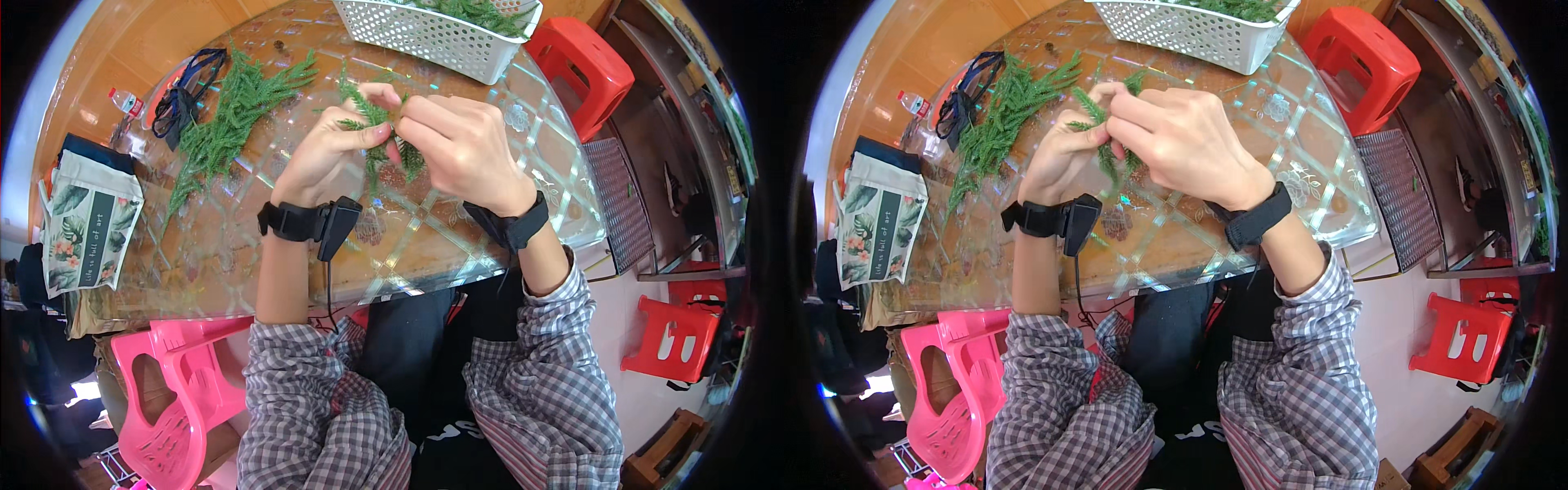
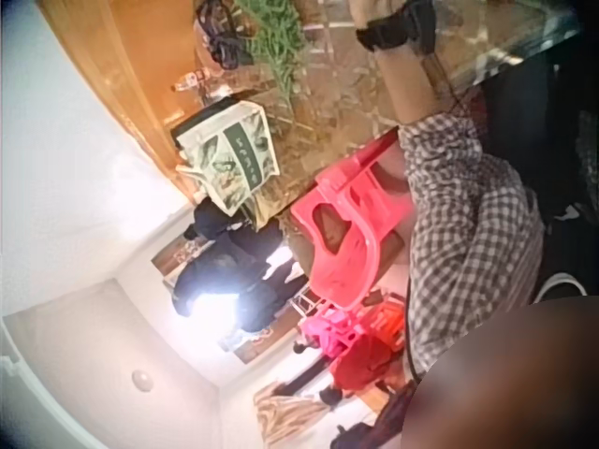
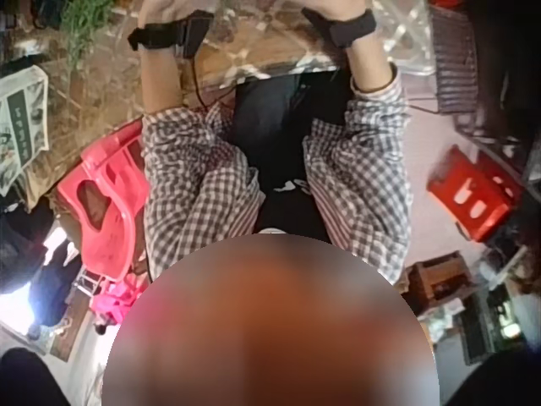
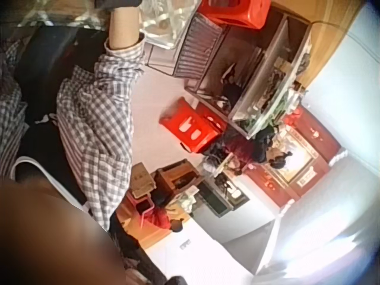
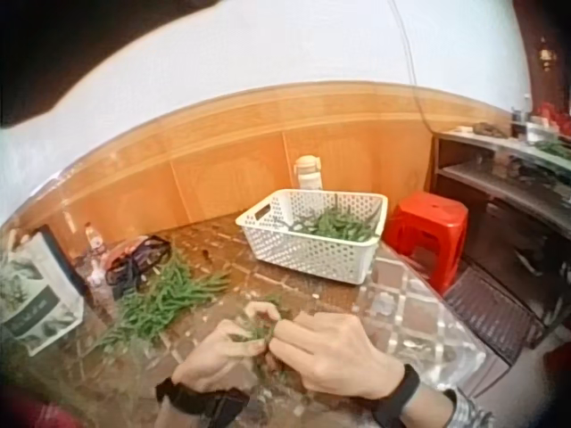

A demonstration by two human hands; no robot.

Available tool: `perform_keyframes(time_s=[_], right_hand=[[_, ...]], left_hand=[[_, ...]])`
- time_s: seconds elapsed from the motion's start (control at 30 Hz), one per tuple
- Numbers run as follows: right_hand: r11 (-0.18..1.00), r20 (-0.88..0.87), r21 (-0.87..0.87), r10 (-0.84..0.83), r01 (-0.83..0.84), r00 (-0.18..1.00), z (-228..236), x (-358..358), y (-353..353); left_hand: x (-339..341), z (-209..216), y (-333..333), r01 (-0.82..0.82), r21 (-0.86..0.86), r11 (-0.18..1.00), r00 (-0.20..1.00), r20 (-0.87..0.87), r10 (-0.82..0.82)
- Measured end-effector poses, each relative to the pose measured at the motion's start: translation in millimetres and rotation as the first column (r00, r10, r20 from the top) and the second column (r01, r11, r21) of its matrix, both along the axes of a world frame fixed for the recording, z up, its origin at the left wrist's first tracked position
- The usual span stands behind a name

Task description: Sorting through a bunch of green herbs on a table, picking off specific leaves or segments.

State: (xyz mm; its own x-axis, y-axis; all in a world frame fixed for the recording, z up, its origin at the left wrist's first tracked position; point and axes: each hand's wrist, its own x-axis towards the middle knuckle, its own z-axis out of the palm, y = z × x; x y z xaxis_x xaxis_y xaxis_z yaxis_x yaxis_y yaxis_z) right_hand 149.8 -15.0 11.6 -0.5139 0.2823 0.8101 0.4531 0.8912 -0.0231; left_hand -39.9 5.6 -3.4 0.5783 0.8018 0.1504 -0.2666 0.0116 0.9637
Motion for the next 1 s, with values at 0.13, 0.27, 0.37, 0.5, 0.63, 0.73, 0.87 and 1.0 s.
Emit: perform_keyframes(time_s=[0.13, 0.27, 0.37, 0.5, 0.63, 0.73, 0.87, 1.0], right_hand=[[0.997, 0.029, 0.074, -0.036, 0.033, 0.999, 3.4, -9.2, -9.5], [0.995, 0.022, -0.093, -0.043, 0.045, 0.999, 0.4, -3.1, 0.1], [0.957, -0.058, -0.287, -0.068, 0.049, 0.996, -6.5, 4.5, 8.9], [0.738, -0.270, -0.655, -0.030, -0.161, 0.962, -4.0, 8.7, 8.7], [0.458, -0.409, -0.818, -0.036, -0.349, 0.912, -6.5, 13.6, 12.4], [0.353, -0.487, -0.824, -0.042, -0.443, 0.873, -7.0, 14.7, 13.1], [0.306, -0.566, -0.794, -0.054, -0.526, 0.823, -5.5, 14.1, 13.5], [0.320, -0.517, -0.824, -0.085, -0.468, 0.852, -9.7, 12.0, 16.2]], left_hand=[[-11.0, -8.8, 10.0, 0.244, -0.095, 0.965, 0.963, 0.141, -0.230], [-9.8, -10.4, 13.5, 0.173, -0.080, 0.982, 0.985, 0.011, -0.173], [-1.2, -7.4, 11.8, 0.064, -0.002, 0.998, 0.986, -0.155, -0.064], [-3.2, -6.1, 10.6, 0.030, 0.085, 0.996, 0.960, -0.279, -0.005], [-0.5, -4.8, 4.0, -0.008, 0.003, 1.000, 0.988, -0.157, 0.008], [-0.1, -2.0, 2.7, -0.077, -0.070, 0.995, 0.993, -0.100, 0.070], [-4.7, -9.5, 10.5, -0.189, -0.068, 0.980, 0.975, -0.132, 0.179], [-4.2, -13.1, 17.3, -0.317, 0.076, 0.945, 0.933, -0.151, 0.325]])
